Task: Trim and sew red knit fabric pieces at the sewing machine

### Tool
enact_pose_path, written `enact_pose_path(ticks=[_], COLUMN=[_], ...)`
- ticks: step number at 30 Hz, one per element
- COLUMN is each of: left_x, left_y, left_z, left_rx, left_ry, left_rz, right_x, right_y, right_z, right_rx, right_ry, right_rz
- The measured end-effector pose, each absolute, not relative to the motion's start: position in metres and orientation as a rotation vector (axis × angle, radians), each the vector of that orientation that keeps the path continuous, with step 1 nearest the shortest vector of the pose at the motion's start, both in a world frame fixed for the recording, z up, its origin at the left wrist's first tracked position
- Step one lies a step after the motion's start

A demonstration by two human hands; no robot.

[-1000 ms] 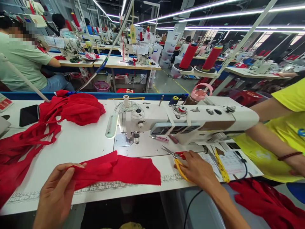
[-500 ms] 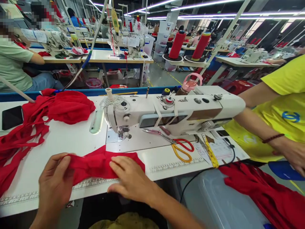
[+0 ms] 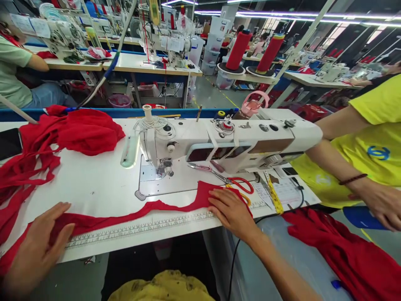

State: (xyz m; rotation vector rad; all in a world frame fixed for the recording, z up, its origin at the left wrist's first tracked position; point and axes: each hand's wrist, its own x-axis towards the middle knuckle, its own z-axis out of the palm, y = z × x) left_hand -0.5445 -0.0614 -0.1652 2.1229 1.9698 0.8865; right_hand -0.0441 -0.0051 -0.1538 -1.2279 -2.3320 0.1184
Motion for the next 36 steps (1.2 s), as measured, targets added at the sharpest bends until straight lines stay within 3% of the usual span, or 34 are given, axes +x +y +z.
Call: enact_pose_path(ticks=[4, 10, 17, 22, 36], left_x=[-0.469, -0.381, -0.39, -0.376, -0.387], left_y=[-0.065, -0.064, -0.073, -0.08, -0.108], left_z=[-0.164, -0.179, -0.189, -0.196, -0.198], left_rx=[2.567, 2.787, 2.858, 2.544, 2.702], left_ry=[1.704, 1.494, 1.448, 1.665, 1.682], left_rz=[1.087, 0.846, 0.836, 1.053, 0.964], right_x=[-0.108, -0.178, -0.178, -0.187, -0.187], right_y=[-0.01, -0.01, -0.017, -0.017, -0.043], right_z=[-0.144, -0.152, -0.157, -0.163, -0.175], right_rx=[-1.064, -0.929, -0.91, -0.981, -0.867], right_ry=[-2.182, -2.398, -2.42, -2.451, -2.375], right_rz=[0.099, 0.391, 0.438, 0.212, 0.197])
